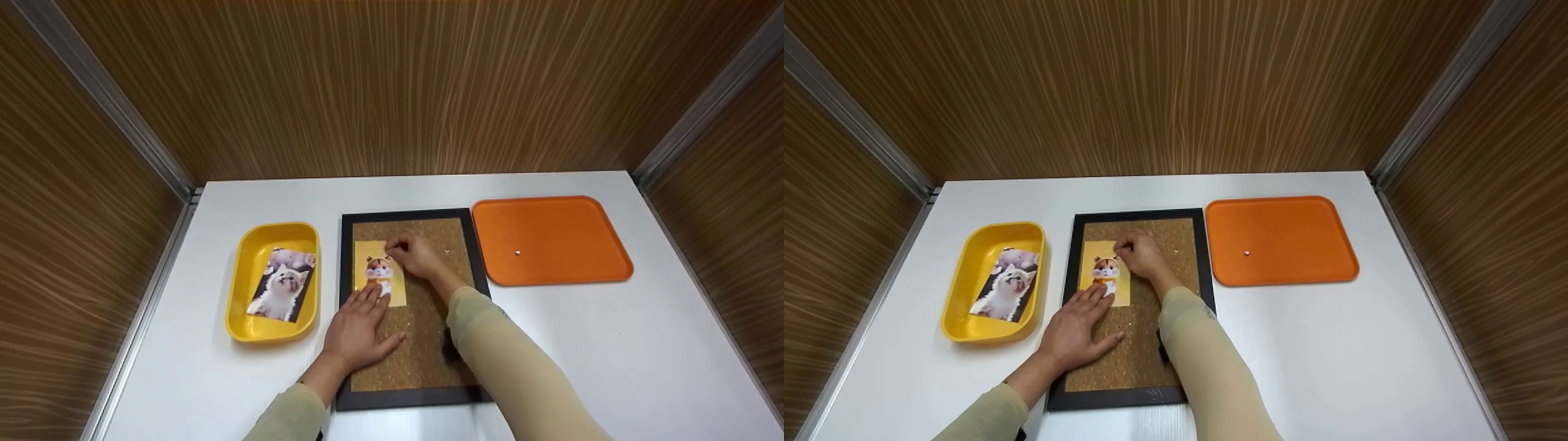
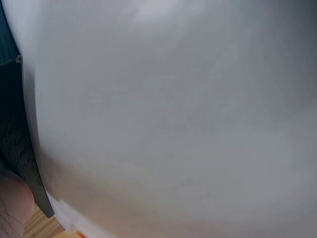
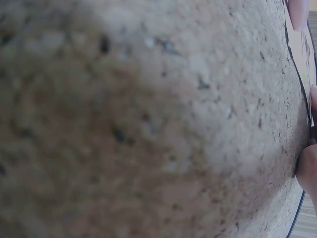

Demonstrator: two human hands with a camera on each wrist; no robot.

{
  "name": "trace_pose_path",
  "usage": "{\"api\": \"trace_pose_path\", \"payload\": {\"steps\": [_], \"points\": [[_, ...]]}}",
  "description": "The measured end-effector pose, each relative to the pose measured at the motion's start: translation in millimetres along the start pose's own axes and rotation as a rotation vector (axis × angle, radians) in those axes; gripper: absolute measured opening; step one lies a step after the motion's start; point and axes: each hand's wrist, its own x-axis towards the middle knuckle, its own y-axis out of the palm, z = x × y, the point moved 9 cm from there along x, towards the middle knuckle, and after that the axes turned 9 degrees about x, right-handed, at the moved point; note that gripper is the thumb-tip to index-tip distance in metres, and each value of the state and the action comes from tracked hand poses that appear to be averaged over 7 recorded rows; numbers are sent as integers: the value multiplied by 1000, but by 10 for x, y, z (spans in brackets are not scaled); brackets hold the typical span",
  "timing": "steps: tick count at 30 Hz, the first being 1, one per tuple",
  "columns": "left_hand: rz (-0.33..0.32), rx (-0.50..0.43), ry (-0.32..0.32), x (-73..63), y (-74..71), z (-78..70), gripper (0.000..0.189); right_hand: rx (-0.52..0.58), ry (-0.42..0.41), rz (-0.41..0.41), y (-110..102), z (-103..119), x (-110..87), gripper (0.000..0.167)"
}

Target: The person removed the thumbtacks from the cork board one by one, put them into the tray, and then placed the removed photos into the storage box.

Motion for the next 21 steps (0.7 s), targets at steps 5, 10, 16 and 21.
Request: {"api": "trace_pose_path", "payload": {"steps": [5, 10, 16, 21], "points": [[-2, -7, -1, -3, -2, 2, 85, -14, -15, -3, -8, 16, 2, 8], [-1, 1, -3, -2, -2, 4, 85, -24, -4, -9, -17, 19, 1, 9], [-3, -3, 0, -1, -6, 7, 85, -6, 21, -7, -20, 3, -3, 10], [0, -8, 2, -1, 4, 13, 85, 7, 50, 2, -19, -34, 3, 12]]}}
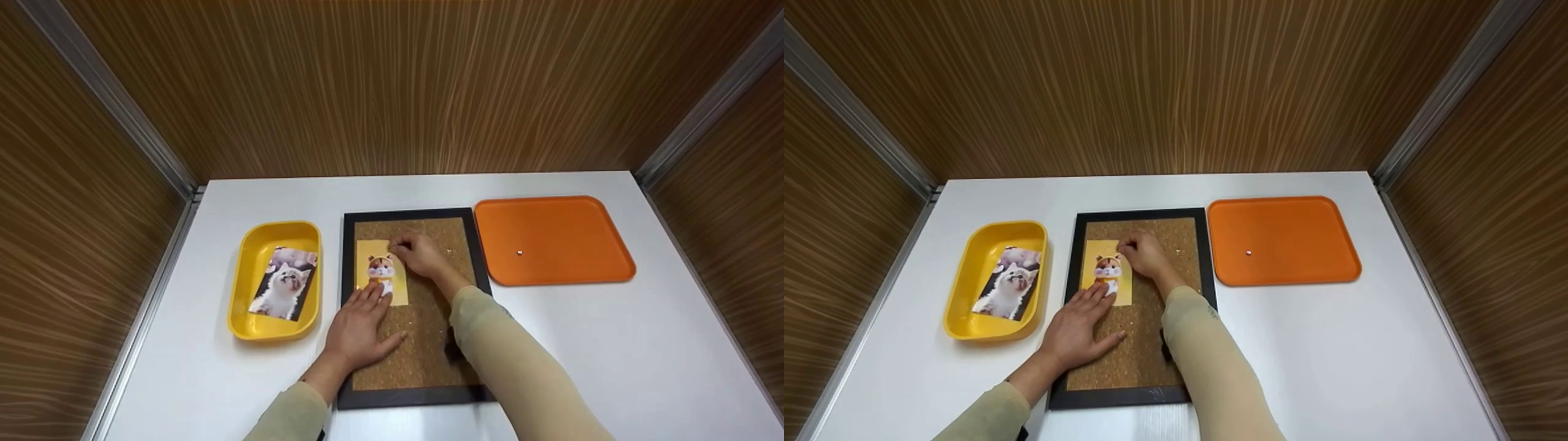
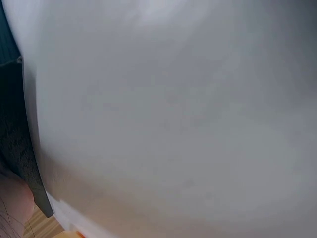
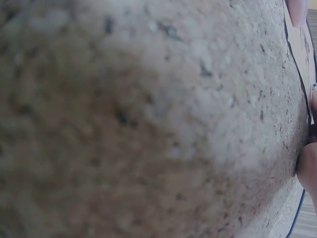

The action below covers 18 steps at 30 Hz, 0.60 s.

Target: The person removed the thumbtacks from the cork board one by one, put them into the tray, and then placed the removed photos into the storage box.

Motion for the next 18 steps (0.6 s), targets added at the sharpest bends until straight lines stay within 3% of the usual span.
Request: {"api": "trace_pose_path", "payload": {"steps": [10, 18], "points": [[5, 5, -3, 3, 8, 1, 84, 80, 34, -10, -37, -67, 8, 10], [18, 9, -12, 3, 12, 2, 84, 198, -29, -20, -59, -24, 1, 8]]}}
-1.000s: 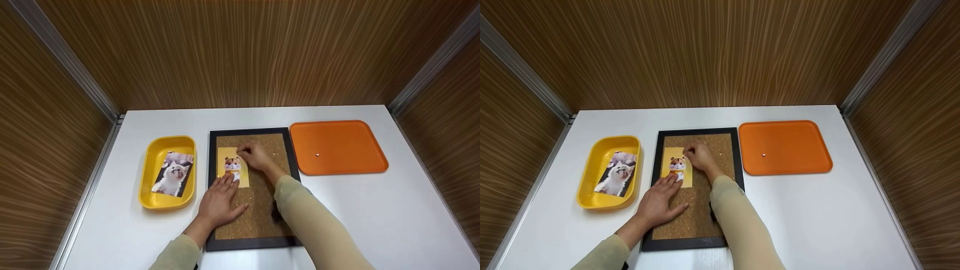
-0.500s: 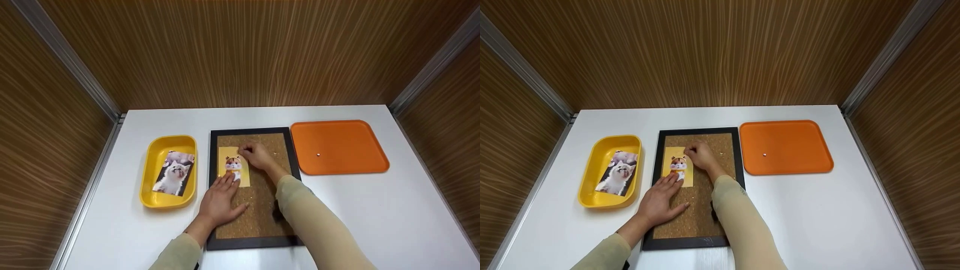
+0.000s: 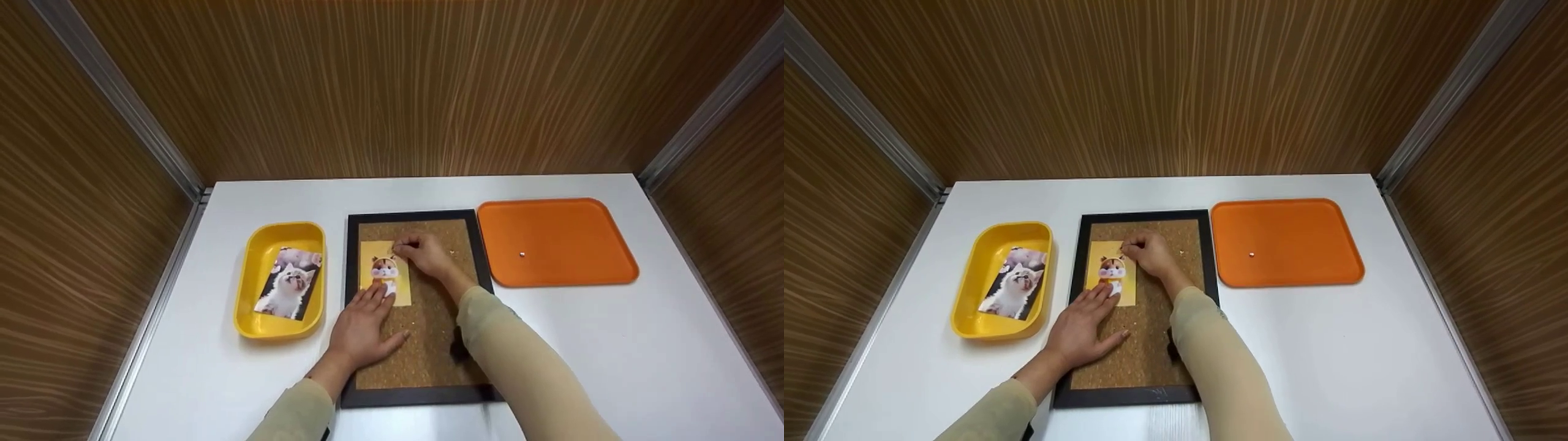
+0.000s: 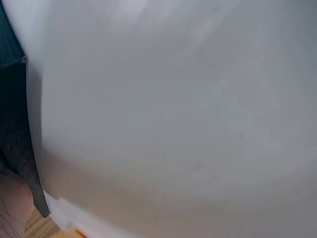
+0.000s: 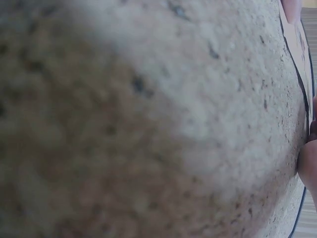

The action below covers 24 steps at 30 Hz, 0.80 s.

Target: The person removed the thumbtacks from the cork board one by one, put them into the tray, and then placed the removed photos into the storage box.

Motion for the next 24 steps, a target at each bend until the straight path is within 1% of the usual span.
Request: {"api": "trace_pose_path", "payload": {"steps": [3, 6, 9, 15, 19, 24], "points": [[1, 1, -5, 2, 3, -1, 84, 62, -2, -6, -17, 7, -1, 7], [8, -3, -10, 2, 8, 2, 84, 122, 35, -10, -41, -6, -9, 9], [15, 0, -10, 6, 2, -1, 84, 157, 69, -22, -83, -18, -23, 11], [25, 16, -10, 18, 12, -9, 85, 176, 68, -40, -170, 13, -60, 12], [19, 19, -9, 17, 9, -9, 85, 198, 82, -47, -228, 49, -97, 11], [2, 1, -11, 14, -6, -5, 84, 226, 96, -35, -325, 114, -154, 18]]}}
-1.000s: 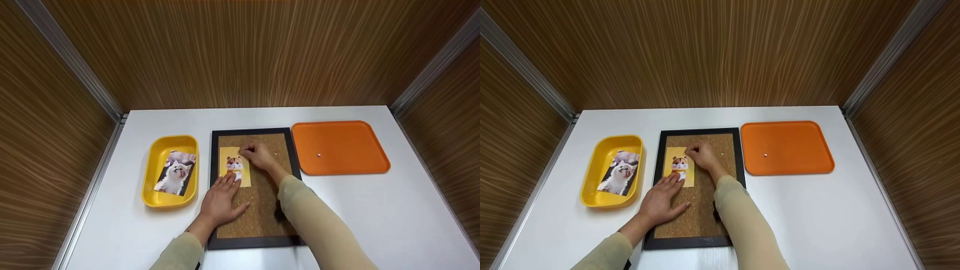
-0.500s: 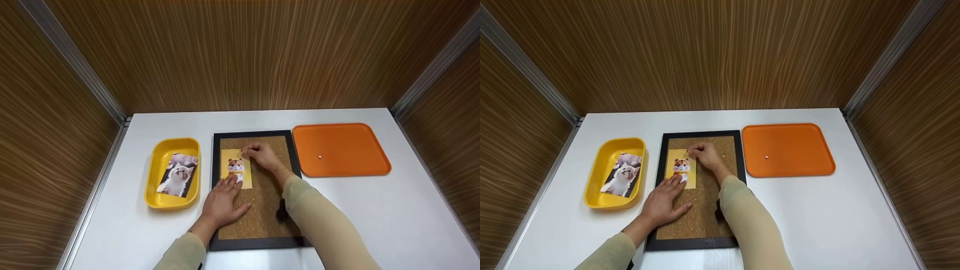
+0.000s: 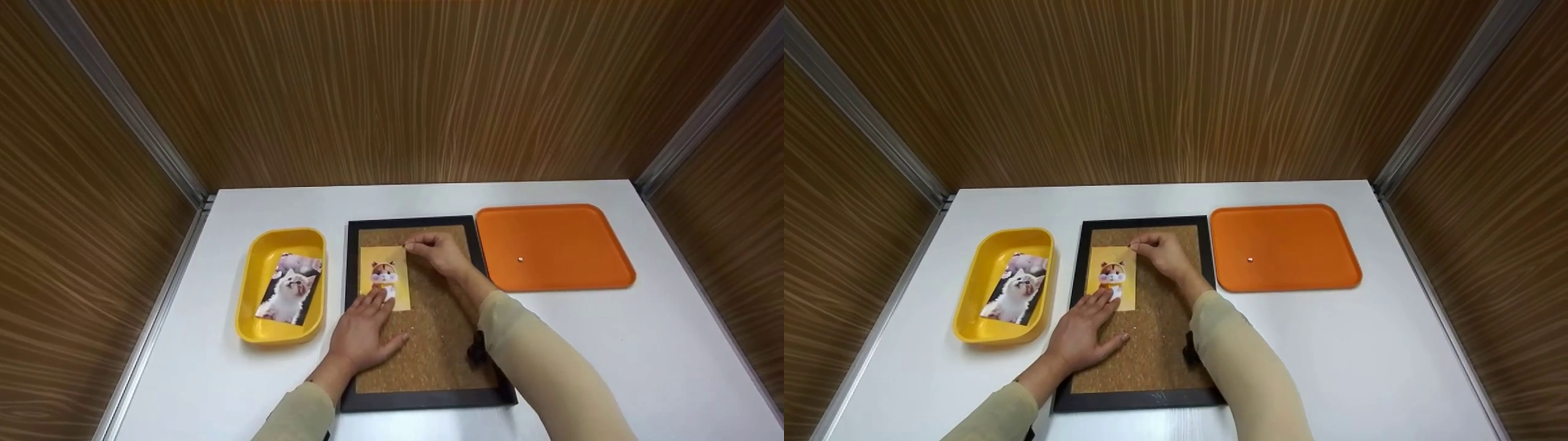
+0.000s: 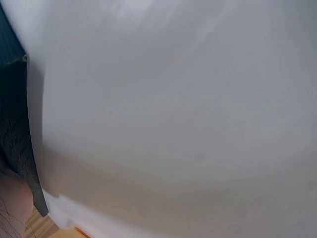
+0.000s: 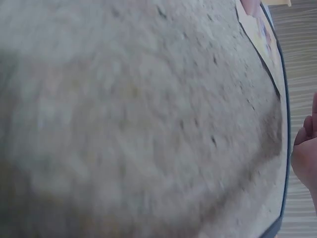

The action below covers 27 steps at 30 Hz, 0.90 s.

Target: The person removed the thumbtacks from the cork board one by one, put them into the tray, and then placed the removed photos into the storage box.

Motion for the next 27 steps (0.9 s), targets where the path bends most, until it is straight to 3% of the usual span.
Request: {"api": "trace_pose_path", "payload": {"steps": [3, 10, 27], "points": [[-6, 0, -1, -4, 3, 3, 84, -13, -11, 12, -76, 61, -39, 22], [-7, -2, -2, -21, 13, 10, 85, -75, -171, 39, -225, 301, -86, 18], [19, -18, -12, -7, 10, -6, 87, 6, -106, 33, -724, 453, -229, 25]]}}
